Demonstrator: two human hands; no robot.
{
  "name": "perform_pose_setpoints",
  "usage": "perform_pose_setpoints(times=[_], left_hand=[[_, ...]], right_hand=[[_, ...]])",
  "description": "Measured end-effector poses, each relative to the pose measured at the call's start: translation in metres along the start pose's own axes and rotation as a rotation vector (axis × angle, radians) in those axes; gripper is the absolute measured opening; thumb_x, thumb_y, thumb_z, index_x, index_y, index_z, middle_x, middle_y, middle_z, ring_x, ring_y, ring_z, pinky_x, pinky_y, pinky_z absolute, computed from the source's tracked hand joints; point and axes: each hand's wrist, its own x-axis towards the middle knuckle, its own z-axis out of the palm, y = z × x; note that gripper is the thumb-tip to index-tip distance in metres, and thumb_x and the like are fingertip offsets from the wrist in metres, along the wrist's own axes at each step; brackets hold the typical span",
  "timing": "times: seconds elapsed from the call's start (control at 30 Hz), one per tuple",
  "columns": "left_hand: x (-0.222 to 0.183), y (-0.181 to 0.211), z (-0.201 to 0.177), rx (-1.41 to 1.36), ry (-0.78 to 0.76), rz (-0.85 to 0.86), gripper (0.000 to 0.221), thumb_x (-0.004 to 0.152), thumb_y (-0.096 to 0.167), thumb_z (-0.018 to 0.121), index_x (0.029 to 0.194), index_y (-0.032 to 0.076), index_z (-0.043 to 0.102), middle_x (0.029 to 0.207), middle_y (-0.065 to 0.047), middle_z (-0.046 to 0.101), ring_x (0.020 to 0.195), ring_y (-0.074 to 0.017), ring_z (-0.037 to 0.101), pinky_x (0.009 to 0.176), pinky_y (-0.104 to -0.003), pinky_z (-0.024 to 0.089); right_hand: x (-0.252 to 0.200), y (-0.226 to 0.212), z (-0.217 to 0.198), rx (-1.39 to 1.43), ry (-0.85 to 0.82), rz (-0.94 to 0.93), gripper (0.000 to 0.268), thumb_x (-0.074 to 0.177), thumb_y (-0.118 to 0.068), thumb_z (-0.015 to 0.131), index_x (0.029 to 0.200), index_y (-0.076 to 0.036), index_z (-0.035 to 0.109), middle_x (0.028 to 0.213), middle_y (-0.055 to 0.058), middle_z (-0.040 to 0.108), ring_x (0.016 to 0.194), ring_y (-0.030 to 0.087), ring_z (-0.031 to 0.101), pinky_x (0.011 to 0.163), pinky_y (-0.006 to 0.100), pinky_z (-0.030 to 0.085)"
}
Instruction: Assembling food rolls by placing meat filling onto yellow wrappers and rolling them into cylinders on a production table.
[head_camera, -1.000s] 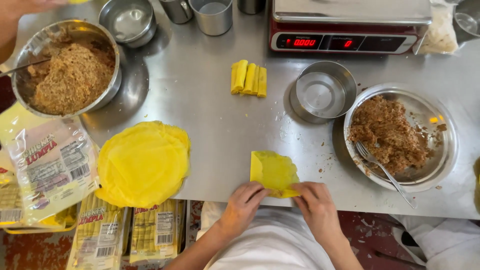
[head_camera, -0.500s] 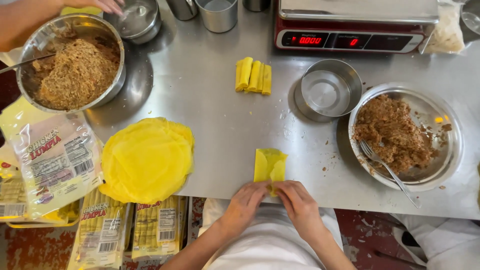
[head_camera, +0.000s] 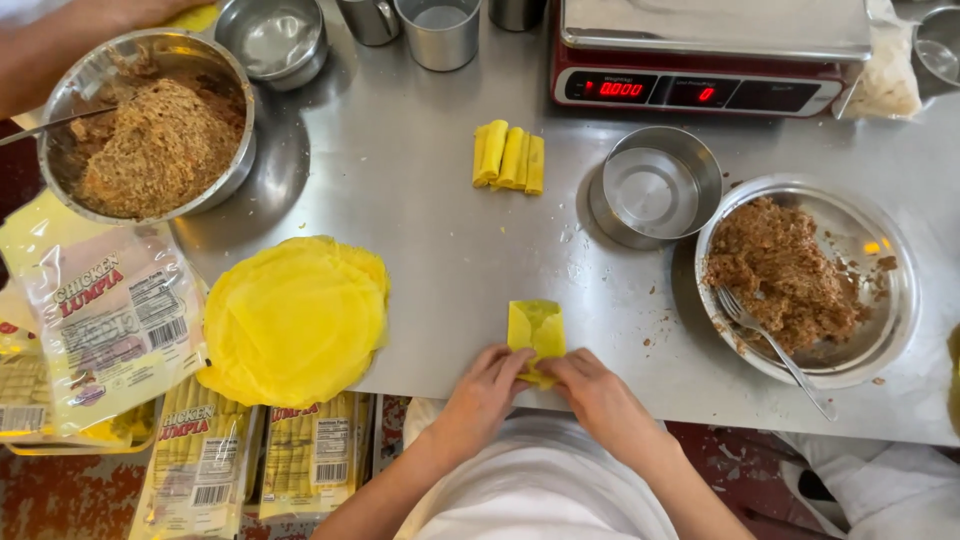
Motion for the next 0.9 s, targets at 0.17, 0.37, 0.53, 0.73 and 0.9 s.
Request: perform_pose_setpoints(times=[0.17,0.37,0.53,0.73,0.9], left_hand=[[0.022,-0.002,-0.016,-0.028,0.1,-0.024,0.029,0.102,0.01,0.066,0.13,0.006,0.061,0.107,-0.012,0.068,0.115,-0.0322,0.06,0.098,-0.04,0.057],[0.017,-0.004,-0.024,0.125,0.095,0.049,0.031,0.097,0.036,0.073,0.106,0.01,0.061,0.146,-0.02,0.055,0.143,-0.0505,0.044,0.113,-0.058,0.044],[0.014,-0.015,-0.007,0.15,0.207,0.011,0.021,0.101,0.031,0.071,0.105,0.012,0.064,0.147,-0.015,0.056,0.143,-0.043,0.047,0.11,-0.053,0.044],[0.03,-0.022,-0.011,-0.002,0.308,-0.117,0.01,0.099,0.024,0.075,0.098,0.013,0.074,0.106,-0.005,0.057,0.109,-0.0301,0.06,0.093,-0.04,0.054],[0.044,-0.043,-0.001,-0.085,0.336,-0.174,0.014,0.095,0.027,0.079,0.101,0.018,0.071,0.09,0.001,0.057,0.096,-0.0228,0.06,0.086,-0.035,0.054]], right_hand=[[0.021,0.003,-0.007,-0.017,0.155,-0.119,0.017,0.096,0.0,0.064,0.096,-0.012,0.075,0.105,0.007,0.07,0.1,0.029,0.07,0.086,0.039,0.061],[0.005,0.002,-0.001,-0.004,0.332,-0.116,0.015,0.1,-0.015,0.068,0.111,-0.019,0.077,0.102,-0.003,0.074,0.099,0.019,0.076,0.087,0.032,0.064],[0.006,-0.006,0.001,-0.122,0.409,-0.209,0.012,0.099,-0.014,0.07,0.109,-0.012,0.076,0.104,0.0,0.073,0.105,0.022,0.07,0.093,0.033,0.061],[0.031,0.01,-0.003,-0.016,0.473,-0.137,0.013,0.1,-0.012,0.069,0.102,-0.009,0.082,0.095,0.004,0.069,0.096,0.024,0.069,0.084,0.034,0.062],[0.034,0.01,-0.004,-0.056,0.526,-0.207,0.02,0.1,-0.004,0.066,0.111,-0.01,0.081,0.098,0.006,0.069,0.096,0.024,0.067,0.086,0.033,0.062]])
